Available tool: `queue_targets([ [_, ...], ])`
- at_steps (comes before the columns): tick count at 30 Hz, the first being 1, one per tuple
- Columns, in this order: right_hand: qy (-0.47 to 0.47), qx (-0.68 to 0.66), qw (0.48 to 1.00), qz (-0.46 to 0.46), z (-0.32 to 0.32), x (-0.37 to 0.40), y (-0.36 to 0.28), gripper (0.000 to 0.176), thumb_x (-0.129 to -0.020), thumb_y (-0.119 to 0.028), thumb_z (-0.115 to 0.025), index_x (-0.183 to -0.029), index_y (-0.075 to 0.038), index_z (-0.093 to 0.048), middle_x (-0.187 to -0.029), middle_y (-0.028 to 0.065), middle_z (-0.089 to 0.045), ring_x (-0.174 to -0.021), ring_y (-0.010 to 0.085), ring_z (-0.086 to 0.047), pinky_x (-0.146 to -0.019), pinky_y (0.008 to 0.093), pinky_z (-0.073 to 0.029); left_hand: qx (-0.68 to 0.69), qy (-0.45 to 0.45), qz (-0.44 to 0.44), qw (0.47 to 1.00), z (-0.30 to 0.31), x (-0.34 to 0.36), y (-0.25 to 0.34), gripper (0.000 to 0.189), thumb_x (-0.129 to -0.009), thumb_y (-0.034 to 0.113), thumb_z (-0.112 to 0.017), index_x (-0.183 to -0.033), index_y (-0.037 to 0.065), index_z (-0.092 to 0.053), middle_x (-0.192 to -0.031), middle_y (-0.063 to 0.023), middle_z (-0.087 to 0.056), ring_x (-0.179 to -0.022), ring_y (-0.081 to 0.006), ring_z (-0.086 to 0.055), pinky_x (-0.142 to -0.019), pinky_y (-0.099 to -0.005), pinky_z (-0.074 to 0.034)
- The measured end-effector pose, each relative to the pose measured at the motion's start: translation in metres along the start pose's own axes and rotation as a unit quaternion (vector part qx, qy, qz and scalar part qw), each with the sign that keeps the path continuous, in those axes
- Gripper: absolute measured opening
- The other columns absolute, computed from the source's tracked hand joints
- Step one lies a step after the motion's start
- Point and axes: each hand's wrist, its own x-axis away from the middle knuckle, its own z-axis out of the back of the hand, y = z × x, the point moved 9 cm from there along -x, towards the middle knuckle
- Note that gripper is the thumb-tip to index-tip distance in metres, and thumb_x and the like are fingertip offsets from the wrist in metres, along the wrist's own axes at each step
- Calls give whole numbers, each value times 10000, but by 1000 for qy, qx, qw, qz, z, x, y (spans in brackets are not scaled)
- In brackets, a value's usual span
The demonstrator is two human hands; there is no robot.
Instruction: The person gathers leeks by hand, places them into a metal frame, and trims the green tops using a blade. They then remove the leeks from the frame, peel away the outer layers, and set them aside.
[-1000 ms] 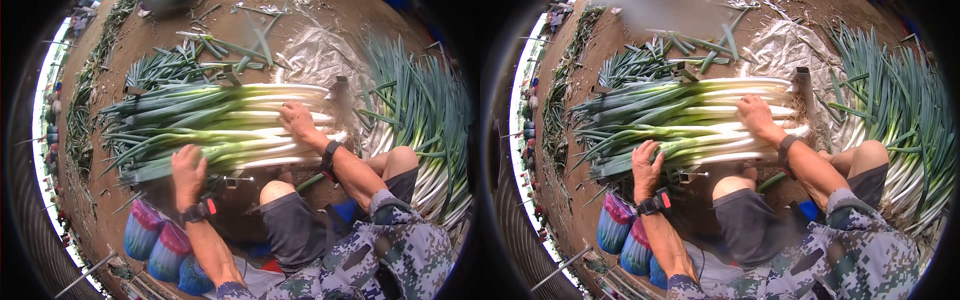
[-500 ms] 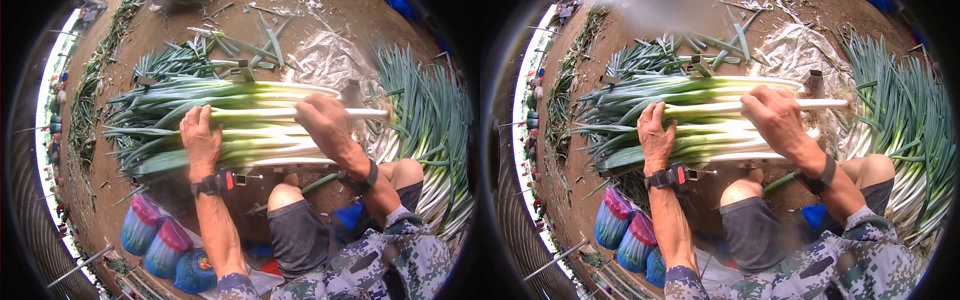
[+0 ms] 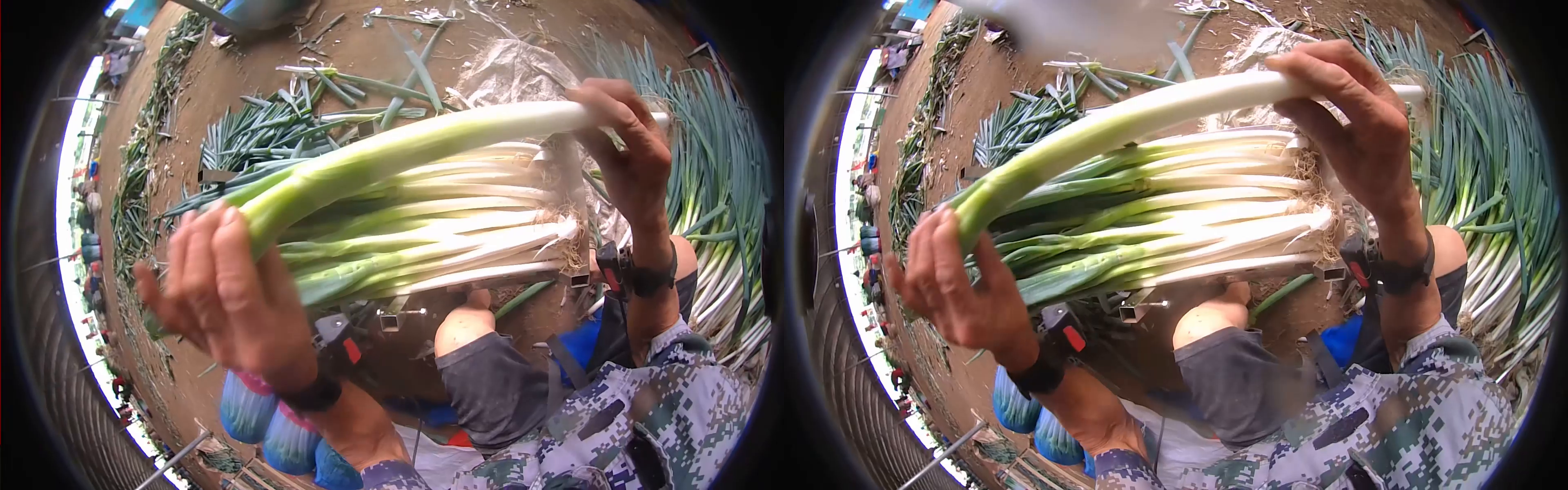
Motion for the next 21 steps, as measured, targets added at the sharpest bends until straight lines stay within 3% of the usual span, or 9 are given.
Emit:
queue_targets([
  [4, 16, -40, 999, -15, -16, -1, 0, 425, -786, 29, -789, -1196, -41, -700, -1084, 120, -684, -968, 244, -687, -807, 330, -567, -75, 25, -46, 996, 16, -9, -12, 314, -856, 70, -787, -1158, 77, -701, -1119, -79, -721, -1061, -259, -686, -1102, -467, -422],
  [7, 22, -44, 998, -48, -36, 7, 17, 405, -785, 28, -791, -1176, -29, -703, -1083, 123, -683, -974, 252, -688, -810, 336, -579, 12, 12, -26, 1000, 3, -5, -27, 357, -799, -7, -793, -1127, 80, -680, -1161, -115, -674, -1045, -310, -674, -1053, -492, -448],
  [9, 15, -35, 998, -59, -61, 29, 33, 380, -784, 31, -789, -1150, -34, -713, -1060, 123, -684, -953, 256, -691, -792, 341, -584, 86, -66, 34, 994, -29, 26, -44, 401, -781, -23, -778, -1158, 92, -701, -1185, -138, -655, -1147, -320, -621, -1034, -478, -463],
  [11, -40, -3, 995, -94, -100, 49, 37, 288, -799, -65, -804, -1077, -82, -731, -1021, 84, -690, -939, 255, -681, -802, 378, -560, 63, -201, 57, 976, -83, 83, -54, 374, -782, 57, -789, -1142, 114, -705, -1201, -78, -666, -1181, -263, -609, -1140, -507, -373],
  [12, -79, 32, 990, -110, -115, 56, 32, 257, -802, -100, -808, -1047, -101, -732, -1009, 68, -691, -936, 255, -676, -818, 393, -544, 82, -284, 109, 949, -108, 116, -61, 364, -792, 68, -797, -1142, 122, -709, -1230, -79, -667, -1209, -259, -597, -1170, -496, -334],
  [14, -88, 52, 989, -109, -139, 74, 33, 228, -801, -136, -806, -1014, -135, -728, -998, 50, -691, -941, 260, -669, -856, 405, -509, 140, -366, 171, 904, -132, 171, -65, 209, -830, 78, -757, -1030, 67, -696, -1097, -102, -700, -1087, -286, -642, -1094, -469, -404],
  [16, -86, 34, 987, -130, -149, 87, 37, 235, -793, -117, -804, -1012, -142, -723, -1007, 50, -690, -971, 259, -659, -868, 405, -497, 166, -345, 204, 901, -130, 179, -64, 191, -847, 81, -742, -1027, 44, -690, -1038, -116, -707, -1046, -310, -652, -1041, -447, -440],
  [19, -84, 20, 986, -145, -155, 99, 44, 254, -795, -118, -808, -1035, -138, -727, -1014, 54, -690, -981, 258, -648, -860, 401, -497, 167, -269, 301, 900, -121, 185, -78, 263, -835, 113, -768, -1079, 45, -699, -1085, -137, -699, -1080, -323, -638, -1020, -434, -456],
  [21, -62, 12, 986, -152, -153, 97, 46, 274, -795, -117, -812, -1056, -135, -730, -1020, 57, -689, -979, 257, -642, -859, 400, -496, 163, -234, 278, 917, -112, 168, -69, 323, -823, 139, -787, -1120, 47, -698, -1137, -146, -682, -1126, -335, -614, -1034, -436, -445],
])
